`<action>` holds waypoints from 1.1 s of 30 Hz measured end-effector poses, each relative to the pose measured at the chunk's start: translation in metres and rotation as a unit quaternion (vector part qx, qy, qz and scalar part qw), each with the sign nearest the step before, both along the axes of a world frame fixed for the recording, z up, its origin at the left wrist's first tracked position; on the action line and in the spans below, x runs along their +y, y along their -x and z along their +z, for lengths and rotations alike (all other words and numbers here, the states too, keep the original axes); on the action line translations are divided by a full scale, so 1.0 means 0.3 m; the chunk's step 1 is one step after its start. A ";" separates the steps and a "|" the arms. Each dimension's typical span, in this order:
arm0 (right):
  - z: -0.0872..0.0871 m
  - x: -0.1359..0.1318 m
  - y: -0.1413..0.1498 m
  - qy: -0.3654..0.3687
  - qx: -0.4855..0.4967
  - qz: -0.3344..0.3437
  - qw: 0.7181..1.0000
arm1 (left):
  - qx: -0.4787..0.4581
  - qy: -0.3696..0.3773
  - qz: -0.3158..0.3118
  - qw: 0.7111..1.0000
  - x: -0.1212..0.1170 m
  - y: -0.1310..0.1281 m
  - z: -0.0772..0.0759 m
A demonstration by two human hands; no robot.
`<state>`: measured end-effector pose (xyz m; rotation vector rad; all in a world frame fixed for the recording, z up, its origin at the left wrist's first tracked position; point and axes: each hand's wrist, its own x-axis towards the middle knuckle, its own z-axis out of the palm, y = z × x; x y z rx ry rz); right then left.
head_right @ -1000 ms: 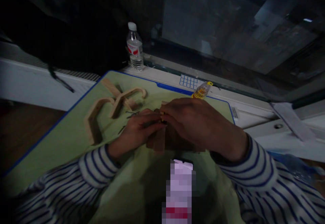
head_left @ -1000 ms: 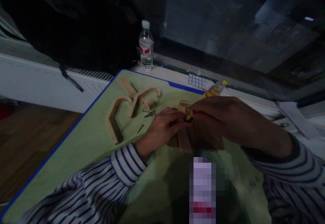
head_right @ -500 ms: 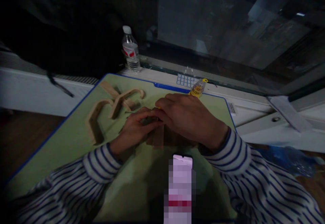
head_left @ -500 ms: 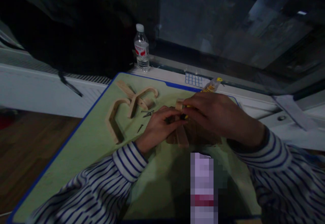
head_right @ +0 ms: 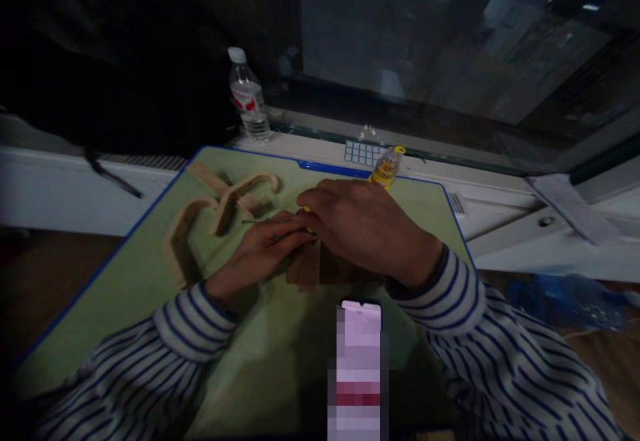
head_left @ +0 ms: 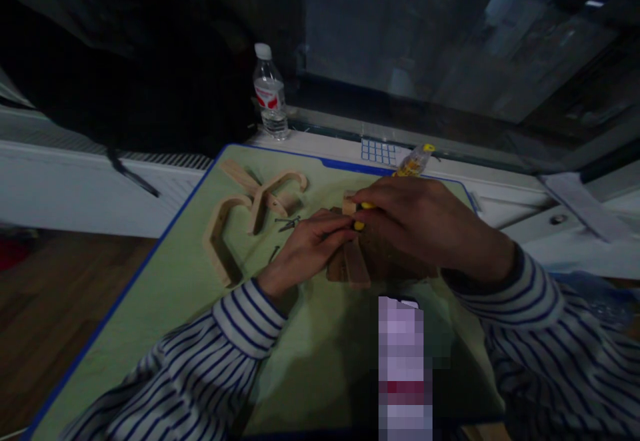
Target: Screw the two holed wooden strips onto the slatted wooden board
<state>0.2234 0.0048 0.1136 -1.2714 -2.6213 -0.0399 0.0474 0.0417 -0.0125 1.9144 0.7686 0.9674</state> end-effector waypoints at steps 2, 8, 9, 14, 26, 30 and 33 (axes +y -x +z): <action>-0.004 -0.003 0.003 -0.001 0.004 -0.006 1.000 | 0.001 -0.001 -0.010 1.000 -0.001 0.003 0.002; 0.000 -0.005 0.012 0.015 0.002 -0.009 1.000 | -0.020 -0.029 0.056 0.998 -0.014 -0.001 0.006; 0.002 -0.005 0.014 0.018 0.002 -0.008 1.000 | -0.020 -0.035 0.066 0.997 -0.016 -0.002 0.006; 0.015 -0.007 0.012 0.046 0.027 0.018 0.998 | -0.018 -0.038 0.080 0.996 -0.014 -0.003 -0.002; -0.006 0.006 -0.012 0.050 0.060 0.006 0.997 | 0.019 -0.043 0.027 0.999 -0.006 0.012 0.013; -0.019 0.008 -0.008 0.051 0.070 -0.005 0.996 | 0.027 -0.064 0.008 0.998 -0.003 0.023 0.014; -0.028 0.007 -0.009 0.049 0.086 -0.004 0.995 | 0.025 -0.056 0.007 0.998 -0.008 0.028 0.011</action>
